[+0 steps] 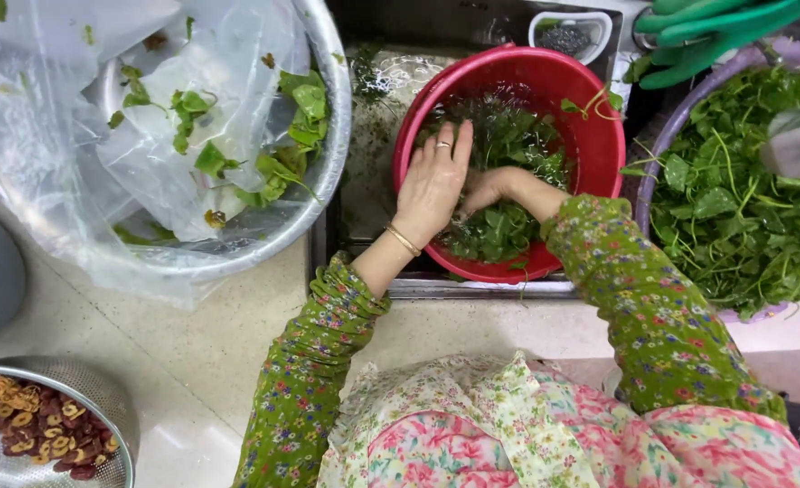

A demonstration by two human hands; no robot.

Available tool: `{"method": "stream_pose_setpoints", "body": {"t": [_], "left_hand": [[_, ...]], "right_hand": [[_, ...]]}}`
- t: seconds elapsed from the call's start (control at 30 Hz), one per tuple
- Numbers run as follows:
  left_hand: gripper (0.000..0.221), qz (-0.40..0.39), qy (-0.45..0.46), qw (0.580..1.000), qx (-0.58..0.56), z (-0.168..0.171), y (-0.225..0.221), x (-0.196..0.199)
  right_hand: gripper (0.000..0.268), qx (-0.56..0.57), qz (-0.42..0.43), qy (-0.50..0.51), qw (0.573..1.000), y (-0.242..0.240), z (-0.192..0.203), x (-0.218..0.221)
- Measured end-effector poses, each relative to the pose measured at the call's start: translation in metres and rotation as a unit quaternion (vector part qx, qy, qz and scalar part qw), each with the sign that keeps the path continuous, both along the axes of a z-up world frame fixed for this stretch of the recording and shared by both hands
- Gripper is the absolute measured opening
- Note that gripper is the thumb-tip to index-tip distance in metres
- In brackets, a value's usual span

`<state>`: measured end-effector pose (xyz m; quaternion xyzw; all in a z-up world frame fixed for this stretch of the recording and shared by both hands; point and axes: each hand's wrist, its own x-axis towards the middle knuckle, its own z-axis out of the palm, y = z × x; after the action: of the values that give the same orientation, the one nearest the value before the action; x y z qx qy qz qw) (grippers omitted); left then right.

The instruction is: Washing green leafy vegetables in a kitchen sink, sorting them, and transferring them to a colander.

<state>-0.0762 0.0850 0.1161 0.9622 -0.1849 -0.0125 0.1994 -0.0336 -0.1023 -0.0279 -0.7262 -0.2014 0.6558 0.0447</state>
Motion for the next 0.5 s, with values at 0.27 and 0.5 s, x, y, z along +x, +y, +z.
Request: {"method": "stream_pose_setpoints", "body": {"t": [0.27,0.5], "left_hand": [[0.068,0.015,-0.002,0.996,-0.086,-0.001,0.009,-0.002],[0.051,0.002,-0.045,0.996,-0.077,-0.008,0.002,-0.006]], "right_hand": [[0.053,-0.008,-0.025,-0.074,0.997,-0.009,0.076,-0.022],[0.041,0.100,-0.089,-0.351,0.927,-0.039,0.129,0.011]]}}
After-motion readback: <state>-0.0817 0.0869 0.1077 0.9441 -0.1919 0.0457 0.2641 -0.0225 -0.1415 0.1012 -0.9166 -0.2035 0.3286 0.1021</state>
